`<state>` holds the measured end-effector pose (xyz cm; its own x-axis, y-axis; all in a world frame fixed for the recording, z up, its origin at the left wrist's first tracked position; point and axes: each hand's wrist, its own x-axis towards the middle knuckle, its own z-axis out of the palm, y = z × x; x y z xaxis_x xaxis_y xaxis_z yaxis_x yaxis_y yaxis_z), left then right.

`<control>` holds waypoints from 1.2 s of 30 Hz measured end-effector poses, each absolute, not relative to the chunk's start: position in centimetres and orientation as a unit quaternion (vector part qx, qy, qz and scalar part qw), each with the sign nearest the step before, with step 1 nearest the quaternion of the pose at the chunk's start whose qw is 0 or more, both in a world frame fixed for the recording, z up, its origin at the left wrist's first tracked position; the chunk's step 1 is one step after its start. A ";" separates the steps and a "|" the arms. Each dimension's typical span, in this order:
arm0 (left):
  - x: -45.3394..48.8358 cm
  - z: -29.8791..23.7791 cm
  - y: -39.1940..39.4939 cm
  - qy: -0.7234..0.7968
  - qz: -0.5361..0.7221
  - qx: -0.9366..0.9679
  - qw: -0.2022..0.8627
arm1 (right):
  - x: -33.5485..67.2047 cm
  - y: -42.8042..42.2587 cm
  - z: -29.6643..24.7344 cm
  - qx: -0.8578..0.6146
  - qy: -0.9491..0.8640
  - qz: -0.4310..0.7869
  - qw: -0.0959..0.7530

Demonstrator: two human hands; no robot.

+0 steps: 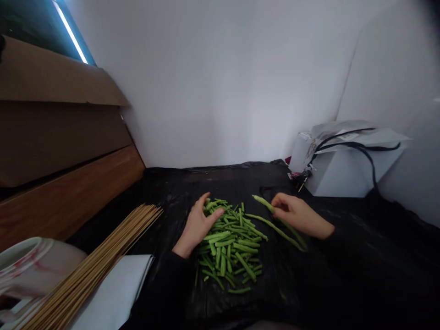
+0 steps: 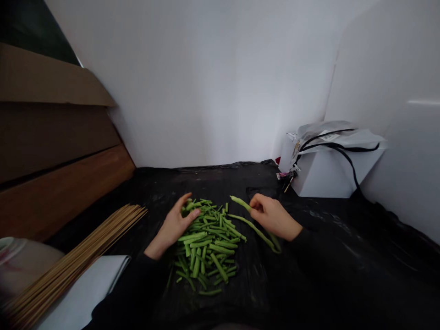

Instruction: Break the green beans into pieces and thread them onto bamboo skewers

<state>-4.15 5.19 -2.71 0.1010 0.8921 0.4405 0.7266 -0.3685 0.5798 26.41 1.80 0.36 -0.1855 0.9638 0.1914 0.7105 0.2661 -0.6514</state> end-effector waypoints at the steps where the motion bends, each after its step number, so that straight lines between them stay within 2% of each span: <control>1: -3.9 -2.8 5.1 0.524 0.357 0.765 0.115 | 25.4 2.1 0.7 -0.548 -0.727 0.247 0.332; 5: -3.9 -2.5 4.5 0.444 0.282 0.843 0.116 | 21.3 3.5 0.2 -0.495 -0.685 0.336 0.415; 10: -4.0 -2.3 3.9 0.415 0.230 0.872 0.117 | 18.7 5.0 -2.3 -0.489 -0.645 0.371 0.455; 13: -4.0 -2.0 4.3 0.444 0.300 0.839 0.100 | 18.7 5.2 -3.7 -0.491 -0.635 0.387 0.454; 16: -4.0 -0.6 5.0 0.452 0.429 0.780 0.048 | 19.1 5.0 -4.4 -0.495 -0.630 0.381 0.462; 18: -3.5 0.5 5.3 0.447 0.469 0.762 0.006 | 19.3 4.6 -4.4 -0.498 -0.629 0.369 0.469; 21: -2.3 1.3 5.2 0.423 0.446 0.785 -0.071 | 19.3 3.9 -3.9 -0.491 -0.664 0.313 0.469; 24: -1.3 0.3 4.8 0.393 0.386 0.828 -0.107 | 19.0 3.1 -3.2 -0.463 -0.736 0.191 0.455; 29: -1.4 -1.4 4.2 0.355 0.421 0.835 -0.025 | 18.4 2.1 -3.0 -0.459 -0.780 0.099 0.415; 36: -1.3 -0.6 3.7 0.345 0.456 0.817 0.073 | 18.0 1.3 -3.2 -0.458 -0.810 0.007 0.366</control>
<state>-1.26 3.66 -0.58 0.3462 0.6304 0.6948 0.4968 -0.7514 0.4342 17.98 1.32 -3.18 -0.3130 0.7472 0.5863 0.7364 0.5808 -0.3471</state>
